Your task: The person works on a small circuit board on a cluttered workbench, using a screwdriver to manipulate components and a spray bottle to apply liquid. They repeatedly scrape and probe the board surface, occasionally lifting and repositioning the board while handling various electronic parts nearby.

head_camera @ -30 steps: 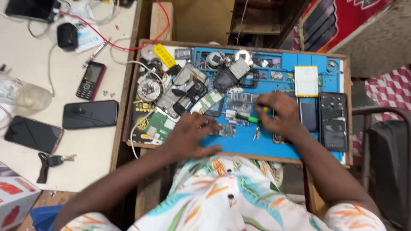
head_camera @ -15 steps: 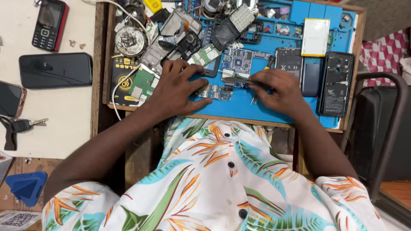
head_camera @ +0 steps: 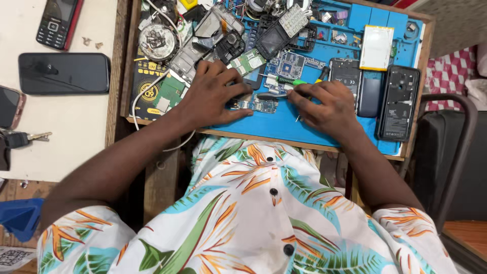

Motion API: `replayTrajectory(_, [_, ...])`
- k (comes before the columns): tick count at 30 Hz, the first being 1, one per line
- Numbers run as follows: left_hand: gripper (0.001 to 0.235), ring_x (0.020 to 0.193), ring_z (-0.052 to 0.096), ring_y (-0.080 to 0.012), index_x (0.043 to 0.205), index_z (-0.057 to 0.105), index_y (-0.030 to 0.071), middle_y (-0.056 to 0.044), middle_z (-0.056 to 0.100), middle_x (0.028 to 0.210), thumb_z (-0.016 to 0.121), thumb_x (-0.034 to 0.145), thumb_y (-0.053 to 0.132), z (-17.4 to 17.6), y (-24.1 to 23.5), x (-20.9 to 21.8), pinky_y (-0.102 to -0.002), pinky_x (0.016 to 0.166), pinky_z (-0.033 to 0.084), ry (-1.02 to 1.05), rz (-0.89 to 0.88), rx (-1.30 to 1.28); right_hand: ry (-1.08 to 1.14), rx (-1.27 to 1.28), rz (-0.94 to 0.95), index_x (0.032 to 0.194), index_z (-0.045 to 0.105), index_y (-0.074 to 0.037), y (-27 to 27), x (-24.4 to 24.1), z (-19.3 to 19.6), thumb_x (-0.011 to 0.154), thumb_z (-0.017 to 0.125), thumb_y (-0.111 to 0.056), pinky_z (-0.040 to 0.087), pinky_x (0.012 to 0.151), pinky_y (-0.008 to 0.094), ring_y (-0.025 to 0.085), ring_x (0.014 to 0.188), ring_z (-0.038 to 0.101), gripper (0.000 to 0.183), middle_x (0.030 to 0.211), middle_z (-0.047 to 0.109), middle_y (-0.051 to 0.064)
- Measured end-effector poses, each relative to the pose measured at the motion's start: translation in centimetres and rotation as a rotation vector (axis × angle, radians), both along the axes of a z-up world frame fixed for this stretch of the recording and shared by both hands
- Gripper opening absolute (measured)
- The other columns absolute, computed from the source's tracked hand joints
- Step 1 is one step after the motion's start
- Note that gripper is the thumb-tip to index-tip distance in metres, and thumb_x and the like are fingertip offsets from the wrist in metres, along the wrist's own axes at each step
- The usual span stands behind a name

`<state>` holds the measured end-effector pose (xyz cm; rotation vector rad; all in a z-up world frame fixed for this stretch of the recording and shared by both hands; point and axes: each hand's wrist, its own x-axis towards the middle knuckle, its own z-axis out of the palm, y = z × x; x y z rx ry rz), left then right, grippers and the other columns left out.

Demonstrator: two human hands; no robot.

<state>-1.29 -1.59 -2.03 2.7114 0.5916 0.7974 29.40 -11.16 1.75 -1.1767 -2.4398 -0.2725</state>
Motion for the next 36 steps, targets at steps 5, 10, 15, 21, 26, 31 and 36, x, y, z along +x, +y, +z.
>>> replayTrajectory(5, [0.048, 0.102, 0.05, -0.0264, 0.107, 0.076, 0.017, -0.001, 0.063, 0.106, 0.081, 0.084, 0.059, 0.2, 0.4, 0.1, -0.046, 0.09, 0.034, -0.006, 0.002, -0.026, -0.02, -0.048, 0.026, 0.112, 0.078, -0.02, -0.3, -0.8, 0.1, 0.088, 0.081, -0.015, 0.049, 0.062, 0.034, 0.018, 0.081, 0.067, 0.025, 0.108, 0.073, 0.0])
replayTrajectory(10, [0.047, 0.102, 0.05, -0.0269, 0.104, 0.077, 0.018, 0.0, 0.064, 0.105, 0.081, 0.083, 0.06, 0.2, 0.2, 0.0, -0.046, 0.092, 0.034, -0.008, 0.019, -0.058, -0.003, -0.08, 0.006, 0.111, 0.078, -0.018, 0.0, -1.4, 0.4, 0.088, 0.082, -0.018, 0.049, 0.062, 0.035, 0.017, 0.078, 0.066, 0.023, 0.105, 0.074, -0.002])
replayTrajectory(15, [0.046, 0.103, 0.049, -0.0272, 0.105, 0.077, 0.018, -0.001, 0.063, 0.106, 0.081, 0.083, 0.059, 0.2, 0.1, 0.2, -0.046, 0.092, 0.033, -0.003, 0.03, -0.057, 0.009, -0.118, 0.011, 0.109, 0.078, -0.019, -0.2, -1.4, 0.3, 0.087, 0.082, -0.017, 0.049, 0.061, 0.035, 0.017, 0.077, 0.066, 0.022, 0.105, 0.074, -0.002])
replayTrajectory(21, [0.046, 0.103, 0.05, -0.0279, 0.102, 0.077, 0.018, -0.001, 0.063, 0.105, 0.081, 0.082, 0.059, 0.3, 0.0, 0.3, -0.047, 0.091, 0.033, 0.011, 0.033, -0.092, -0.005, -0.105, 0.027, 0.114, 0.078, -0.016, -0.2, -1.2, 0.3, 0.082, 0.08, -0.016, 0.052, 0.065, 0.035, 0.019, 0.08, 0.066, 0.031, 0.108, 0.073, 0.0])
replayTrajectory(26, [0.045, 0.102, 0.05, -0.0277, 0.102, 0.077, 0.018, -0.001, 0.063, 0.103, 0.081, 0.082, 0.059, 0.6, -0.2, 0.3, -0.047, 0.091, 0.033, 0.034, 0.042, -0.115, -0.009, -0.129, -0.032, 0.112, 0.078, -0.02, -0.1, -0.9, 0.3, 0.084, 0.081, -0.017, 0.051, 0.064, 0.036, 0.017, 0.078, 0.065, 0.028, 0.108, 0.073, -0.002])
replayTrajectory(31, [0.045, 0.103, 0.05, -0.0269, 0.103, 0.076, 0.018, -0.001, 0.063, 0.105, 0.08, 0.083, 0.058, 0.8, -0.1, 0.3, -0.046, 0.093, 0.033, 0.023, 0.038, -0.116, 0.017, -0.143, -0.013, 0.111, 0.078, -0.019, -0.3, -1.1, 0.0, 0.086, 0.08, -0.017, 0.051, 0.062, 0.035, 0.018, 0.079, 0.066, 0.025, 0.106, 0.073, -0.001])
replayTrajectory(36, [0.043, 0.102, 0.049, -0.0271, 0.102, 0.077, 0.018, -0.001, 0.063, 0.105, 0.08, 0.082, 0.057, 0.6, 0.0, 0.4, -0.046, 0.092, 0.032, 0.019, 0.035, -0.105, 0.021, -0.139, -0.022, 0.11, 0.077, -0.017, -0.3, -1.5, 0.1, 0.086, 0.079, -0.017, 0.052, 0.063, 0.036, 0.019, 0.079, 0.067, 0.024, 0.107, 0.073, 0.0])
